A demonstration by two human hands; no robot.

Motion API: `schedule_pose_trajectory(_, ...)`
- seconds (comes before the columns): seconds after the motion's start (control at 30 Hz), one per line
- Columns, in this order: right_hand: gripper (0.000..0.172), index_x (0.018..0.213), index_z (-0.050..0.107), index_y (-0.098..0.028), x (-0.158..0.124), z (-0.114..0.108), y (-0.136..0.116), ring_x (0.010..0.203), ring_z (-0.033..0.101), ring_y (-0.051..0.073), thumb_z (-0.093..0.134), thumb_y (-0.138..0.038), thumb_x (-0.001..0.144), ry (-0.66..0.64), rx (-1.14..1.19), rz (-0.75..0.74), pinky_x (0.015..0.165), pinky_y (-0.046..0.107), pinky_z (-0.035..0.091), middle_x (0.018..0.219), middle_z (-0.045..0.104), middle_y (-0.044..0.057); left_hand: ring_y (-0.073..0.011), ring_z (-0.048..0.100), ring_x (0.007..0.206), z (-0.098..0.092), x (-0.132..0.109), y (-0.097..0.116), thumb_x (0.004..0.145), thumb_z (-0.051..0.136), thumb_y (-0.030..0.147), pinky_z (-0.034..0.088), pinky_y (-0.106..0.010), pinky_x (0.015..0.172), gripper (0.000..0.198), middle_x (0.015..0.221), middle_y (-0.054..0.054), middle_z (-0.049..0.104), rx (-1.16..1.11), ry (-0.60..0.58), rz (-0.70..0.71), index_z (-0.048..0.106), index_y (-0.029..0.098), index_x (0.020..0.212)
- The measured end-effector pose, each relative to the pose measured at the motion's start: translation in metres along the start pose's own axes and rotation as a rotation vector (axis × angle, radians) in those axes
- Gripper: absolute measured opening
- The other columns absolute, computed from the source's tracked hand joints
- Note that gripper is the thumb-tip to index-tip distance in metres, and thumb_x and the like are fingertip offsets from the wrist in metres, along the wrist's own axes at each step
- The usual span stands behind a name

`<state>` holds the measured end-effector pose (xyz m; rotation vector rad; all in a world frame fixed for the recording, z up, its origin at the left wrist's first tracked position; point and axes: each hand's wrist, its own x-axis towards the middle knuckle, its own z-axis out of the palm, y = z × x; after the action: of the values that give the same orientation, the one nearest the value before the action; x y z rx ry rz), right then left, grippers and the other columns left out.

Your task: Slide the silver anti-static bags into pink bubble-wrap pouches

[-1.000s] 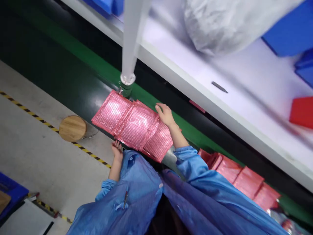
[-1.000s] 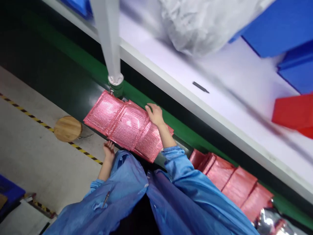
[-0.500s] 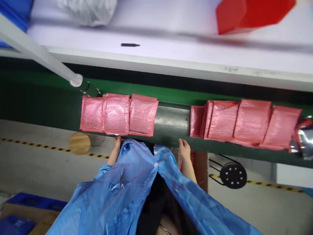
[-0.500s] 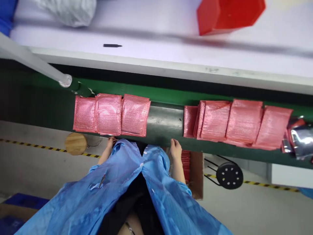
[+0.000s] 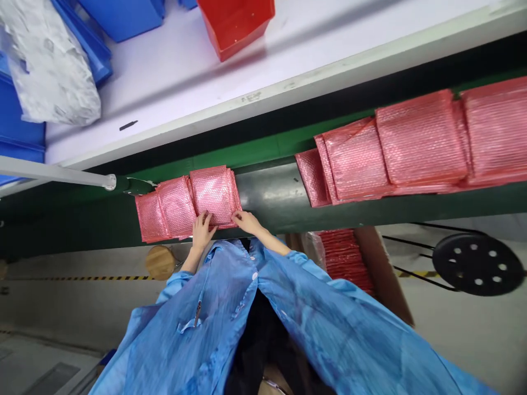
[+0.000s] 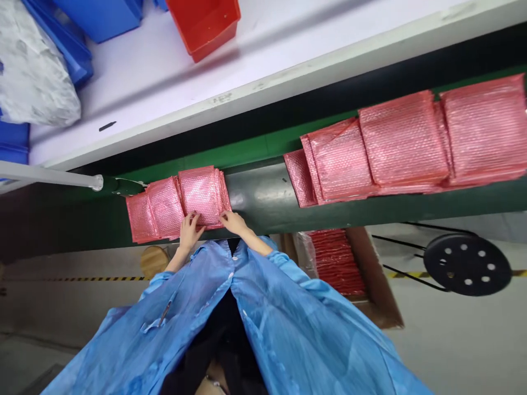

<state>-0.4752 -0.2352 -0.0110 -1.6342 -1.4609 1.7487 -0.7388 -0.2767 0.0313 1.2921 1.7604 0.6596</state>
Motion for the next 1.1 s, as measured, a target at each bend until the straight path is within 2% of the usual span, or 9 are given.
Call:
schedule_pose_trajectory(0.17, 0.036, 0.112, 0.074, -0.017, 0.021, 0.031, -0.031, 0.115, 0.070, 0.027, 0.071, -0.051, 0.105, 0.045, 0.013, 0.056, 0.104, 0.047, 0.058, 0.122, 0.073, 0.007, -0.0404, 0.030, 0.164, -0.015, 0.019, -0.003, 0.085, 0.090, 0.031, 0.009, -0.054, 0.138, 0.055, 0.169, -0.014, 0.051, 0.146, -0.125, 0.176, 0.075, 0.029, 0.137)
schedule_pose_trajectory(0.33, 0.040, 0.076, 0.060, -0.022, 0.005, 0.035, -0.046, 0.099, 0.066, 0.023, 0.069, -0.053, 0.100, 0.147, 0.188, 0.027, 0.096, 0.037, 0.057, 0.089, 0.070, 0.003, -0.0393, 0.042, 0.158, -0.025, 0.021, -0.016, 0.092, 0.084, 0.032, 0.023, -0.056, 0.136, 0.050, 0.163, -0.012, 0.059, 0.167, -0.160, 0.255, 0.075, 0.030, 0.141)
schedule_pose_trajectory(0.43, 0.043, 0.077, 0.052, -0.026, -0.008, 0.035, -0.062, 0.083, 0.066, 0.022, 0.065, -0.063, 0.096, 0.209, 0.343, 0.036, 0.079, 0.034, 0.059, 0.079, 0.065, 0.001, -0.0334, 0.053, 0.152, -0.029, 0.019, -0.014, 0.105, 0.069, 0.032, 0.034, -0.055, 0.130, 0.042, 0.158, -0.008, 0.065, 0.389, -0.137, 0.428, 0.072, 0.032, 0.147)
schedule_pose_trajectory(0.53, 0.043, 0.091, 0.054, -0.028, -0.015, 0.028, -0.084, 0.064, 0.065, 0.020, 0.066, -0.069, 0.091, 0.201, 0.494, 0.048, 0.063, 0.033, 0.057, 0.073, 0.064, -0.001, -0.0291, 0.064, 0.142, -0.033, 0.026, 0.003, 0.111, 0.060, 0.031, 0.043, -0.053, 0.123, 0.037, 0.147, -0.006, 0.073, 0.490, -0.030, 0.658, 0.072, 0.032, 0.146)
schedule_pose_trajectory(0.67, 0.044, 0.095, 0.055, -0.027, -0.017, 0.003, -0.118, 0.059, 0.065, 0.017, 0.075, -0.066, 0.088, 0.172, 0.611, 0.015, 0.058, 0.029, 0.054, 0.069, 0.068, -0.001, -0.0285, 0.072, 0.128, -0.042, 0.044, 0.035, 0.109, 0.066, 0.033, 0.050, -0.051, 0.116, 0.036, 0.141, -0.007, 0.077, 0.460, 0.042, 0.848, 0.073, 0.030, 0.144)
schedule_pose_trajectory(0.73, 0.044, 0.093, 0.056, -0.026, -0.019, -0.011, -0.136, 0.059, 0.066, 0.017, 0.082, -0.061, 0.086, 0.147, 0.679, -0.021, 0.056, 0.027, 0.053, 0.071, 0.071, 0.000, -0.0292, 0.072, 0.128, -0.048, 0.052, 0.046, 0.106, 0.072, 0.034, 0.054, -0.049, 0.113, 0.043, 0.145, -0.007, 0.074, 0.452, 0.021, 0.878, 0.070, 0.029, 0.148)
schedule_pose_trajectory(0.83, 0.048, 0.088, 0.059, -0.025, -0.024, -0.024, -0.158, 0.056, 0.063, 0.015, 0.091, -0.059, 0.081, 0.137, 0.719, -0.063, 0.052, 0.025, 0.049, 0.069, 0.072, 0.000, -0.0272, 0.072, 0.128, -0.055, 0.059, 0.055, 0.104, 0.066, 0.019, 0.059, -0.045, 0.106, 0.051, 0.148, -0.006, 0.072, 0.452, 0.026, 0.871, 0.065, 0.029, 0.154)
schedule_pose_trajectory(0.93, 0.053, 0.084, 0.060, -0.023, -0.028, -0.032, -0.175, 0.054, 0.061, 0.013, 0.092, -0.066, 0.079, 0.196, 0.661, -0.097, 0.052, 0.023, 0.046, 0.066, 0.070, 0.000, -0.0262, 0.075, 0.121, -0.063, 0.064, 0.066, 0.102, 0.060, 0.009, 0.061, -0.042, 0.098, 0.053, 0.139, -0.006, 0.077, 0.443, 0.095, 0.875, 0.069, 0.026, 0.151)
schedule_pose_trajectory(1.1, 0.056, 0.086, 0.061, -0.023, -0.023, -0.046, -0.196, 0.060, 0.062, 0.014, 0.086, -0.073, 0.083, 0.260, 0.620, -0.184, 0.058, 0.024, 0.047, 0.070, 0.070, 0.001, -0.0268, 0.078, 0.106, -0.078, 0.080, 0.103, 0.100, 0.063, 0.010, 0.060, -0.040, 0.087, 0.046, 0.125, -0.008, 0.083, 0.459, 0.120, 0.926, 0.074, 0.023, 0.143)
